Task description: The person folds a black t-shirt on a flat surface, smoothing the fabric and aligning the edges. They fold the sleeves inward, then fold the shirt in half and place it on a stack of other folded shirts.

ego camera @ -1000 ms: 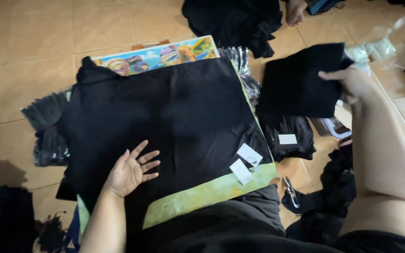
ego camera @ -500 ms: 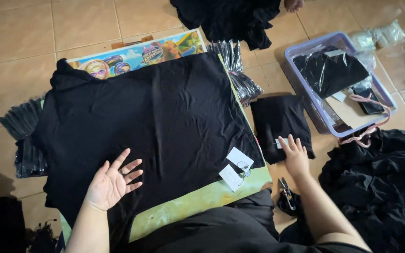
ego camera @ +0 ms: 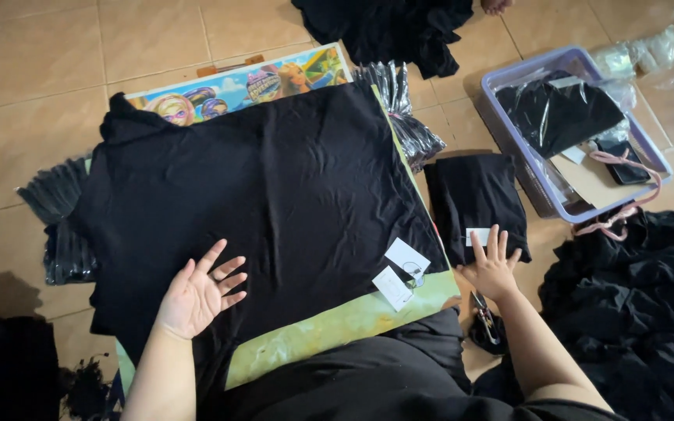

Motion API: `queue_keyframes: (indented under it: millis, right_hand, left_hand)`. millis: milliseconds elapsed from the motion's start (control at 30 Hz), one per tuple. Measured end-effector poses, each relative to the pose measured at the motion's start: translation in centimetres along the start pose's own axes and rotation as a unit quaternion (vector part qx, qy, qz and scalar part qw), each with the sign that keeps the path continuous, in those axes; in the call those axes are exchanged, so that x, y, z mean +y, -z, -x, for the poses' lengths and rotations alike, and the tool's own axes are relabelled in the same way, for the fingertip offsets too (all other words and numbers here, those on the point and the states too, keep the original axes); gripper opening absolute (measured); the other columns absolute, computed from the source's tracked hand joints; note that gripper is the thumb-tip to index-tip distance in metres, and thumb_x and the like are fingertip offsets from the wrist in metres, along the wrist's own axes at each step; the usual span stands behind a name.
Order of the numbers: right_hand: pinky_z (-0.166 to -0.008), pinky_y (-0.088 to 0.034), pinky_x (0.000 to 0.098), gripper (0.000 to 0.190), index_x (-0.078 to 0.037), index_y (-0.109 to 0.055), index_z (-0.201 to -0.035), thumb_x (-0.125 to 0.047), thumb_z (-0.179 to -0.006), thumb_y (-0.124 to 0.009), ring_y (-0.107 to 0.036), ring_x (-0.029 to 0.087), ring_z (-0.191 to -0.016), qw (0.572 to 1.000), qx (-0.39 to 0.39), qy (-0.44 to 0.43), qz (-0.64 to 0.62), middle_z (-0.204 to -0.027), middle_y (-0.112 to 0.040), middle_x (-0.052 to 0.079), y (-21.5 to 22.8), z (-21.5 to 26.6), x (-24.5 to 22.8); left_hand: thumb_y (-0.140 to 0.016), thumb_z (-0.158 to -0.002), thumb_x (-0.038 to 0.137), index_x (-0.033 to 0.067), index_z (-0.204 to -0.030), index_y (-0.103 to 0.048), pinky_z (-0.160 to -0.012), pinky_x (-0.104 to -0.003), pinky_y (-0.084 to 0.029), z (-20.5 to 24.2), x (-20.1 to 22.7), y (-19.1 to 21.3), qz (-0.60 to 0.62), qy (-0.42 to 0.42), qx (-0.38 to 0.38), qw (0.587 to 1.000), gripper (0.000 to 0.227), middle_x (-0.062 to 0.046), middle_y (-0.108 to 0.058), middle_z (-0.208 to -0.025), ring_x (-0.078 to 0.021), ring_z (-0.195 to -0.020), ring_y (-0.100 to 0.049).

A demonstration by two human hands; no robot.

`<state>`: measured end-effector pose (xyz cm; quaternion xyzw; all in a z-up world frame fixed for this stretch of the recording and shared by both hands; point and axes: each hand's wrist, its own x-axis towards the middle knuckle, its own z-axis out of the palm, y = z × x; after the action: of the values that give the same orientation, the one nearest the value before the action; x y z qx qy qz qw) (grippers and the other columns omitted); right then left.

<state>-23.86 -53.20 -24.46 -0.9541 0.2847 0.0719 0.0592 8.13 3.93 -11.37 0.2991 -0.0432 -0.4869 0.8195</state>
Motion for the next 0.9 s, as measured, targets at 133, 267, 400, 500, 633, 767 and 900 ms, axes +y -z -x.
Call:
queue_keyframes:
  millis: [133, 267, 400, 500, 633, 767, 900]
  right_hand:
    - [-0.116, -0.004, 0.0785, 0.08, -0.029, -0.031, -0.163, -0.056, -0.092, -0.054, 0.003, 0.049, -0.16, 0.996, 0.086, 0.022, -0.006, -0.176, 0.002, 0.022, 1.8, -0.2, -0.5]
    - [-0.112, -0.004, 0.0819, 0.078, -0.041, -0.016, -0.164, -0.067, -0.095, -0.041, 0.009, 0.05, -0.157, 0.999, 0.014, -0.027, 0.015, -0.173, 0.008, 0.022, -0.7, -1.2, -0.3]
    - [-0.109, -0.002, 0.0841, 0.064, -0.06, -0.019, -0.156, -0.073, -0.095, -0.035, 0.012, 0.049, -0.155, 0.997, -0.031, -0.066, 0.015, -0.175, 0.015, 0.013, 1.2, -2.7, -0.3]
    - [-0.11, 0.001, 0.0857, 0.057, -0.05, -0.033, -0.156, -0.067, -0.102, -0.039, -0.004, 0.049, -0.157, 0.983, 0.086, -0.086, -0.138, -0.176, 0.0, 0.012, 7.1, -4.5, -4.2]
    - [-0.115, -0.018, 0.072, 0.065, -0.028, -0.04, -0.162, -0.037, -0.101, -0.062, -0.014, 0.049, -0.155, 0.969, 0.169, 0.029, -0.18, -0.172, -0.011, 0.023, 15.4, -2.4, -15.0]
    - [-0.117, -0.025, 0.0661, 0.075, -0.024, -0.045, -0.159, -0.04, -0.09, -0.071, -0.02, 0.047, -0.155, 0.961, 0.166, 0.194, -0.102, -0.172, -0.02, 0.02, 15.3, -1.3, -22.1]
    - [-0.125, -0.012, 0.0596, 0.073, -0.042, -0.023, -0.164, -0.063, -0.098, -0.045, -0.007, 0.031, -0.16, 0.988, -0.024, 0.153, -0.001, -0.175, -0.01, 0.004, 15.8, 0.5, -23.9]
  left_hand:
    - [-0.041, -0.101, 0.06, 0.0247, -0.159, -0.031, -0.094, -0.057, -0.055, -0.3, -0.2, 0.3, -0.017, -0.003, 0.019, 1.0, 0.068, -0.017, -0.06, -0.141, -0.0331, -0.121, -0.066]
    - [-0.042, -0.099, 0.059, 0.0257, -0.159, -0.033, -0.094, -0.056, -0.056, -0.2, -0.6, 0.2, -0.02, -0.008, 0.034, 0.999, 0.069, -0.016, -0.06, -0.141, -0.0323, -0.12, -0.066]
    - [-0.05, -0.091, 0.015, 0.0197, -0.152, -0.046, -0.077, -0.049, -0.064, 0.5, -1.1, -2.0, -0.089, -0.065, 0.176, 0.978, 0.061, -0.02, -0.067, -0.126, -0.0342, -0.102, -0.072]
    - [-0.055, -0.098, 0.008, 0.0102, -0.145, -0.057, -0.091, -0.04, -0.06, 1.5, -4.2, -0.6, -0.402, -0.212, 0.207, 0.866, 0.047, -0.016, -0.067, -0.129, -0.0272, -0.117, -0.068]
    - [-0.065, -0.093, 0.017, 0.025, -0.144, -0.061, -0.105, -0.045, -0.049, 3.0, -4.0, -1.5, -0.744, -0.289, 0.211, 0.565, 0.052, -0.01, -0.06, -0.137, -0.0299, -0.125, -0.06]
    - [-0.058, -0.095, 0.048, 0.0357, -0.158, -0.04, -0.111, -0.064, -0.031, 5.0, -3.2, -4.0, -0.852, -0.113, 0.305, 0.411, 0.066, -0.015, -0.033, -0.163, -0.0415, -0.147, -0.034]
    - [-0.052, -0.097, 0.06, 0.0366, -0.161, -0.032, -0.115, -0.073, -0.019, 8.9, -1.5, -4.0, -0.833, -0.011, 0.374, 0.407, 0.071, -0.013, -0.025, -0.169, -0.0381, -0.155, -0.024]
